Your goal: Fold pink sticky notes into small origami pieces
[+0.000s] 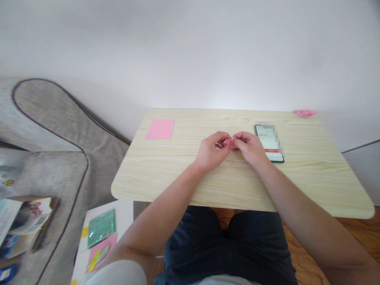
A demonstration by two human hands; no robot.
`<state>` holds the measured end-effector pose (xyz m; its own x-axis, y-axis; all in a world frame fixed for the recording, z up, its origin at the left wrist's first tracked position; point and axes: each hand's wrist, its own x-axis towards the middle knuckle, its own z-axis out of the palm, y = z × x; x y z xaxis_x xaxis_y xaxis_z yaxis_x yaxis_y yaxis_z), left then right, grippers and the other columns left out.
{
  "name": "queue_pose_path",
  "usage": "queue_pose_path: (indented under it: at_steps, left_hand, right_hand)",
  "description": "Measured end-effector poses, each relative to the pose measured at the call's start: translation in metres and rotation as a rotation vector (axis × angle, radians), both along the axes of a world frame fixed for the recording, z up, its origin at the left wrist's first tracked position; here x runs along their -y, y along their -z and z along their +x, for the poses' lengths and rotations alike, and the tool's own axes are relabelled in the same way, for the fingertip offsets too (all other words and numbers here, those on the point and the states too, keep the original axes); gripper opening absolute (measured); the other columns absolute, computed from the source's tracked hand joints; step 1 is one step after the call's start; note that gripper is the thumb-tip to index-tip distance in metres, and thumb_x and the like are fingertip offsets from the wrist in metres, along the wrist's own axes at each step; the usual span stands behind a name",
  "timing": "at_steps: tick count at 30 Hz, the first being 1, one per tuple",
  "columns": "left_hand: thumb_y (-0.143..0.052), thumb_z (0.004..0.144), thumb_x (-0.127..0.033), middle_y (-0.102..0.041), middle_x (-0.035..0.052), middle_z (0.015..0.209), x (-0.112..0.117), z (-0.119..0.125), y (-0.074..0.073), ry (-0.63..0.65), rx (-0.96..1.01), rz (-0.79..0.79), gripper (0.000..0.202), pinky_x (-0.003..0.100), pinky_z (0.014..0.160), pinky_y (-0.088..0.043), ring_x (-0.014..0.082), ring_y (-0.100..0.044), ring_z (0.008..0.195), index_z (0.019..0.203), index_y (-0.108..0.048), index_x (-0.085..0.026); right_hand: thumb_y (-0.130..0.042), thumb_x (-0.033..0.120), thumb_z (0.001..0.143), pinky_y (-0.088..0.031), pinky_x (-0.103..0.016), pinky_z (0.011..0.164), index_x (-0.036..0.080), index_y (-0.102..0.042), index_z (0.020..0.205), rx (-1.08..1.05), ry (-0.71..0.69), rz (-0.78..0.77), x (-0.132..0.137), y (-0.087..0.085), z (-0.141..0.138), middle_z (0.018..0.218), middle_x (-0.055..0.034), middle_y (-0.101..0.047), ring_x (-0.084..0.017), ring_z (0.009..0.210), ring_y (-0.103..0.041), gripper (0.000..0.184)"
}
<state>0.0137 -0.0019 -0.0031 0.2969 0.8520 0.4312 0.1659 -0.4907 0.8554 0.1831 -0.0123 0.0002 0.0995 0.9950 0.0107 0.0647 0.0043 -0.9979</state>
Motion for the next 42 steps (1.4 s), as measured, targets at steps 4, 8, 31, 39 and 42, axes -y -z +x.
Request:
queue_pose_path:
  at_steps: [4, 8, 31, 39, 42]
  left_hand:
    - [-0.066, 0.090, -0.019, -0.075, 0.0021, 0.097, -0.0006, -0.0002, 0.0023, -0.002, -0.018, 0.011, 0.014, 0.025, 0.077, -0.060, 0.0117, -0.071, 0.086, 0.104, -0.069, -0.021]
    - [-0.066, 0.089, -0.018, -0.075, 0.0023, 0.097, -0.0008, -0.0003, 0.0027, -0.002, -0.020, 0.009, 0.015, 0.025, 0.077, -0.060, 0.0122, -0.071, 0.087, 0.103, -0.069, -0.020]
    - [-0.070, 0.091, -0.037, -0.078, 0.0047, 0.095, 0.0004, -0.0019, -0.0037, -0.103, -0.075, -0.164, 0.019, 0.028, 0.074, -0.056, 0.0158, -0.073, 0.086, 0.100, -0.074, -0.020]
    - [-0.076, 0.084, -0.032, -0.075, 0.0023, 0.086, -0.0035, -0.0003, -0.0024, -0.141, 0.045, -0.226, 0.018, 0.025, 0.068, -0.054, 0.0136, -0.070, 0.079, 0.094, -0.069, -0.019]
    - [-0.075, 0.083, -0.028, -0.075, 0.0019, 0.085, -0.0056, -0.0008, -0.0032, -0.153, 0.064, -0.231, 0.014, 0.025, 0.071, -0.055, 0.0130, -0.070, 0.078, 0.092, -0.069, -0.019]
  right_hand:
    - [-0.082, 0.033, 0.072, -0.052, -0.031, 0.070, 0.023, -0.070, 0.077, -0.002, 0.005, -0.003, 0.0000, -0.0012, -0.0011, 0.075, 0.0008, -0.073, -0.017, 0.074, -0.066, 0.017]
    - [-0.083, 0.032, 0.070, -0.054, -0.032, 0.073, 0.023, -0.069, 0.076, -0.018, 0.007, 0.006, 0.0008, -0.0028, -0.0022, 0.075, 0.0014, -0.073, -0.018, 0.075, -0.068, 0.018]
    - [-0.085, 0.035, 0.072, -0.057, -0.034, 0.075, 0.025, -0.068, 0.077, -0.056, -0.026, 0.029, 0.0022, -0.0016, -0.0044, 0.076, 0.0009, -0.072, -0.018, 0.075, -0.068, 0.020]
    - [-0.080, 0.036, 0.076, -0.059, -0.034, 0.075, 0.025, -0.071, 0.079, 0.004, 0.007, 0.021, 0.0023, -0.0002, -0.0045, 0.079, -0.0008, -0.076, -0.020, 0.077, -0.071, 0.016]
    - [-0.077, 0.038, 0.079, -0.057, -0.033, 0.074, 0.023, -0.074, 0.078, 0.091, 0.005, 0.026, 0.0047, -0.0053, -0.0058, 0.078, -0.0019, -0.077, -0.020, 0.077, -0.071, 0.015]
